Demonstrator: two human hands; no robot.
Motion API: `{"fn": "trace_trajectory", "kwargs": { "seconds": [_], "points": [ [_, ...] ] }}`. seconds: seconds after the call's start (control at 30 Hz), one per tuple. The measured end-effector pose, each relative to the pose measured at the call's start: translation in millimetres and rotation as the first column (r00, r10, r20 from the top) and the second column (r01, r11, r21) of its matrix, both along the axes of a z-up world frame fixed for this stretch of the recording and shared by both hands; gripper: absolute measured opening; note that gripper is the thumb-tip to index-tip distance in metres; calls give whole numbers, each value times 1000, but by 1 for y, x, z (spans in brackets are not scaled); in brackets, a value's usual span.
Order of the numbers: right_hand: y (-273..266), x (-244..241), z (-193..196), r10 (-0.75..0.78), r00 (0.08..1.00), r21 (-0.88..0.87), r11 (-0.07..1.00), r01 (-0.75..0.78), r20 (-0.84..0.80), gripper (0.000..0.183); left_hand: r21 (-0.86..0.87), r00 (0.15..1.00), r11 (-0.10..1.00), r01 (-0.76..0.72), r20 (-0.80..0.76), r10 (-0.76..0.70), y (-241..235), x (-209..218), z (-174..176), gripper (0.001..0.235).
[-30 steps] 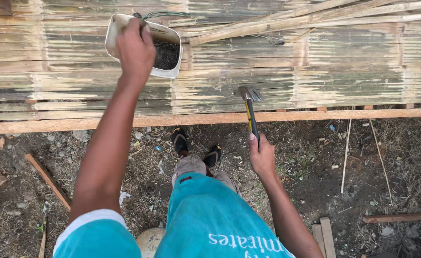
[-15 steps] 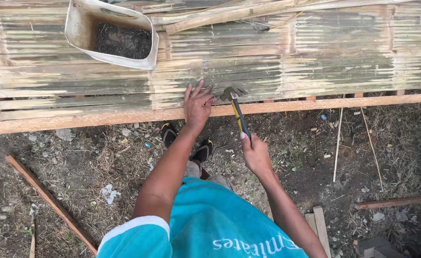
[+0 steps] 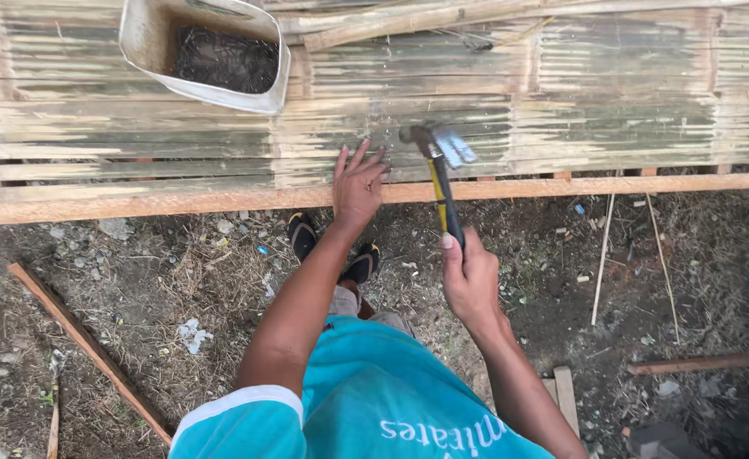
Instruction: The person repeatedly picks nails from a white bucket and hammers them into bamboo slats laid on a wooden frame. The person moves along the frame, securing multiple slats in sequence.
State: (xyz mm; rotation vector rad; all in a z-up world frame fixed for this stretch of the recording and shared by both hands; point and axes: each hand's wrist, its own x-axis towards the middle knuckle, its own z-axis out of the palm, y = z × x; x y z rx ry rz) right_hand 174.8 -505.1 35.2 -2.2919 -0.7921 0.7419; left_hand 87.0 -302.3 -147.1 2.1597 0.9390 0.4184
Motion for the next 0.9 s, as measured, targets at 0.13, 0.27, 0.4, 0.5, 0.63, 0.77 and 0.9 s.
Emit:
{"fn": "trace_trajectory", "kwargs": {
  "seconds": [0.13, 0.27, 0.4, 0.5, 0.63, 0.77, 0.9],
  "points": [
    [-1, -18, 3, -24, 992, 479, 874, 81, -124, 44, -12, 998, 999, 31, -51, -31, 1, -5, 3, 58],
    [28, -15, -31, -59, 994, -33, 998, 57, -87, 41, -50, 999, 998, 33, 36, -31, -9, -17, 7, 64],
    [13, 10, -25, -109, 982, 128, 983, 129, -154, 42, -48, 998, 999, 27, 51, -24, 6, -9, 9, 64],
    [-7, -4, -19, 9, 981, 726, 674, 136, -192, 35, -76, 998, 996, 45, 49, -41, -2, -11, 4, 63],
    [12, -16, -40, -23, 1000, 347, 938, 16, 15, 41, -134, 987, 991, 29, 163, -7, 10, -14, 12, 67],
    [19, 3, -65, -126, 980, 20, 991, 131, -155, 42, -530, 953, 836, -139, 158, 258, 49, -23, 46, 49],
    [-16, -9, -76, -60, 964, 468, 866, 179, -258, 38, -238, 883, 952, -191, 381, 272, 76, -48, 86, 34]
  ]
}}
